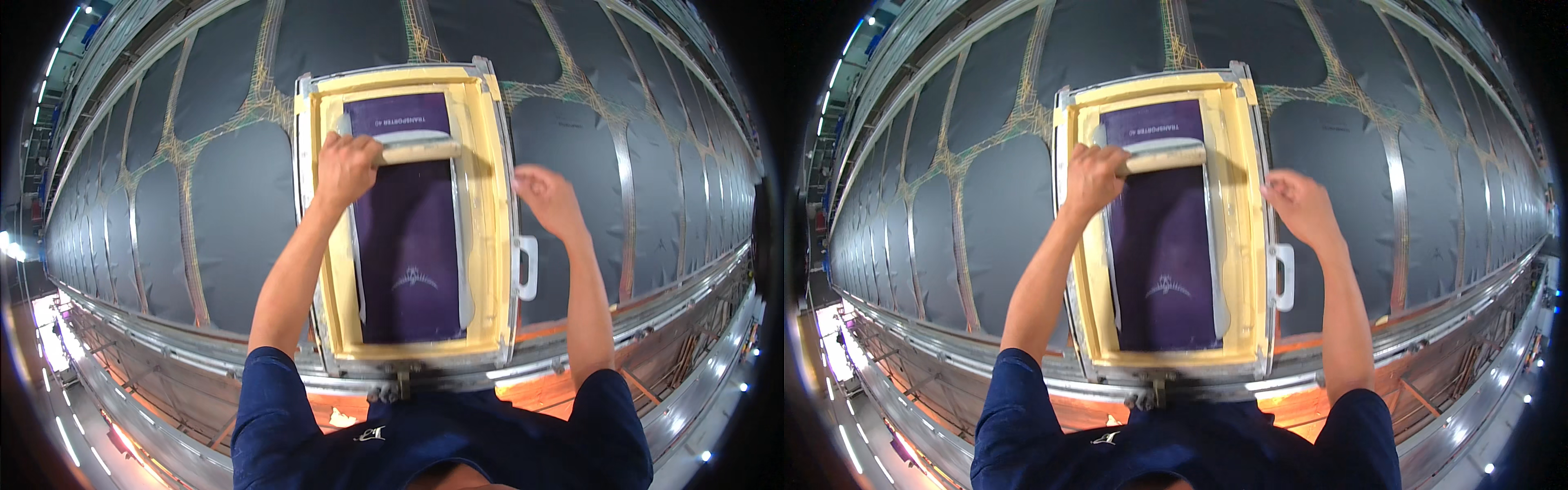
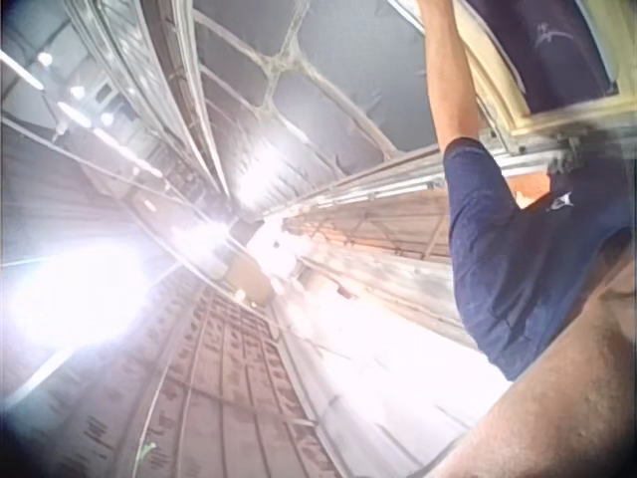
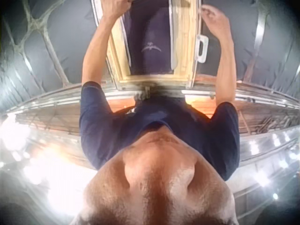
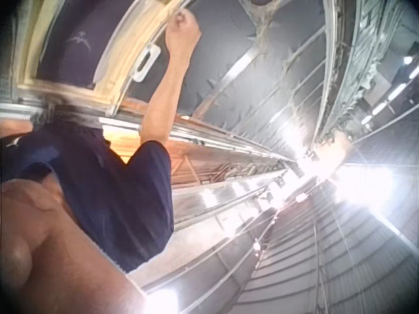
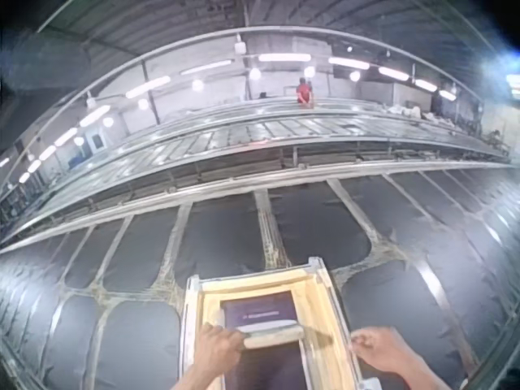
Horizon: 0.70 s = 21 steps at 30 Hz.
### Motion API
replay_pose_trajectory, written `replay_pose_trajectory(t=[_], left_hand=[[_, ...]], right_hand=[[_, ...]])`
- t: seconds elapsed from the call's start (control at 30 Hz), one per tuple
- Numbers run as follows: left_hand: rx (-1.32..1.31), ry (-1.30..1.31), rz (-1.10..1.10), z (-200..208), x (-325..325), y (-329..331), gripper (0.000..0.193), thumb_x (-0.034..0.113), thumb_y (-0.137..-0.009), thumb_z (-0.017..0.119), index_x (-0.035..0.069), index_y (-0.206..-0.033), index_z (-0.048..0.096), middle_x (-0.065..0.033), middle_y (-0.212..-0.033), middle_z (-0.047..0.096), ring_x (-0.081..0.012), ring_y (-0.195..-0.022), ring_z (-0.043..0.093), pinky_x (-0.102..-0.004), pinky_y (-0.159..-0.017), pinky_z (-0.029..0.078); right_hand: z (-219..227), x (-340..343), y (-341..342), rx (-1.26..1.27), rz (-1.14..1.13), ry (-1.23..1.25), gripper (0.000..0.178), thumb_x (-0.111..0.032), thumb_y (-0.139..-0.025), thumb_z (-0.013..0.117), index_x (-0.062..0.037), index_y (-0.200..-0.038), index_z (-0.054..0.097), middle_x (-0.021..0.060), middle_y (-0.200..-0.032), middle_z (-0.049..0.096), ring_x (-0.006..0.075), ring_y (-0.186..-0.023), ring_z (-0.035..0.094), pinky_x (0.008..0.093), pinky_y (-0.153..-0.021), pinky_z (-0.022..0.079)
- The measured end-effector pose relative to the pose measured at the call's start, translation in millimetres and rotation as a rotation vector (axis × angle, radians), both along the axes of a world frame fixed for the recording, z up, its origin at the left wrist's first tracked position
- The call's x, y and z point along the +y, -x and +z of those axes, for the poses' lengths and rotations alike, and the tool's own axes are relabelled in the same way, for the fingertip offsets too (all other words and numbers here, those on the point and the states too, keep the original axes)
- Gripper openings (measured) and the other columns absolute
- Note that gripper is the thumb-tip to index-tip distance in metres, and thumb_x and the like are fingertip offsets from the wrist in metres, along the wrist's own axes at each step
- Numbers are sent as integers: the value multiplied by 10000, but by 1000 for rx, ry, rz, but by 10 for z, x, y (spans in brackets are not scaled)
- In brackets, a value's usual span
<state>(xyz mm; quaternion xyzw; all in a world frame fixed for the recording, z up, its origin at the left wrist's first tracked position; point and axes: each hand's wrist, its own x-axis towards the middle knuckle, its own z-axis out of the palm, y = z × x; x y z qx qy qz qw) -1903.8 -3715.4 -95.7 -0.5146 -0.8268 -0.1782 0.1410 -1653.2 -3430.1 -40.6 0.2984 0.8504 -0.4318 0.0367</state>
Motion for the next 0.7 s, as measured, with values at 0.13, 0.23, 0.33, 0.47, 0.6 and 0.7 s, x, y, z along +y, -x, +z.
replay_pose_trajectory(t=[0.13, 0.23, 0.33, 0.47, 0.6, 0.7], left_hand=[[-113, 11, -20, 89, 441, 615, 107, 118, -701, 779, 114, -773, 701, -61, -723, 695, -296, -697, 670, -416, -737, 488], [-346, 132, 112, 345, 627, 904, 320, 286, -674, 880, 120, -932, 787, -124, -731, 718, -363, -751, 708, -474, -705, 561], [-370, 319, 104, 425, 877, 1262, 470, 314, -652, 906, 117, -1064, 794, -146, -788, 739, -333, -755, 724, -427, -721, 560], [-444, 344, 103, 306, 1027, 1497, 473, 345, -636, 899, 144, -1051, 797, -123, -834, 761, -329, -810, 733, -431, -772, 569], [-472, 409, 118, 344, 984, 1403, 506, 355, -634, 898, 136, -1077, 791, -132, -877, 766, -324, -839, 734, -412, -792, 570], [-416, 370, 86, 313, 814, 1182, 506, 357, -631, 898, 129, -1069, 790, -133, -876, 765, -328, -837, 731, -410, -786, 565]], right_hand=[[240, 108, 1238, 362, 352, -245, 560, -383, -845, 800, -79, -1295, 664, 155, -1225, 688, 276, -1136, 658, 382, -990, 503], [206, 141, 2020, 178, 608, -458, 544, -406, -813, 804, -87, -1238, 685, 176, -1164, 706, 329, -1141, 642, 404, -984, 503], [30, 223, 2609, 0, 676, -509, 473, -381, -788, 814, -78, -1138, 716, 184, -1002, 729, 343, -986, 688, 412, -869, 539], [-258, 399, 2922, 60, 726, -439, 383, -344, -766, 832, -47, -990, 739, 173, -775, 715, 330, -759, 709, 411, -724, 547], [-66, 252, 2802, -5, 678, -480, 469, -390, -705, 878, -22, -972, 762, 211, -884, 749, 364, -849, 737, 431, -745, 567], [-180, 83, 2559, -1, 660, -465, 374, -395, -736, 834, -82, -926, 756, 122, -691, 713, 298, -721, 725, 412, -713, 561]])
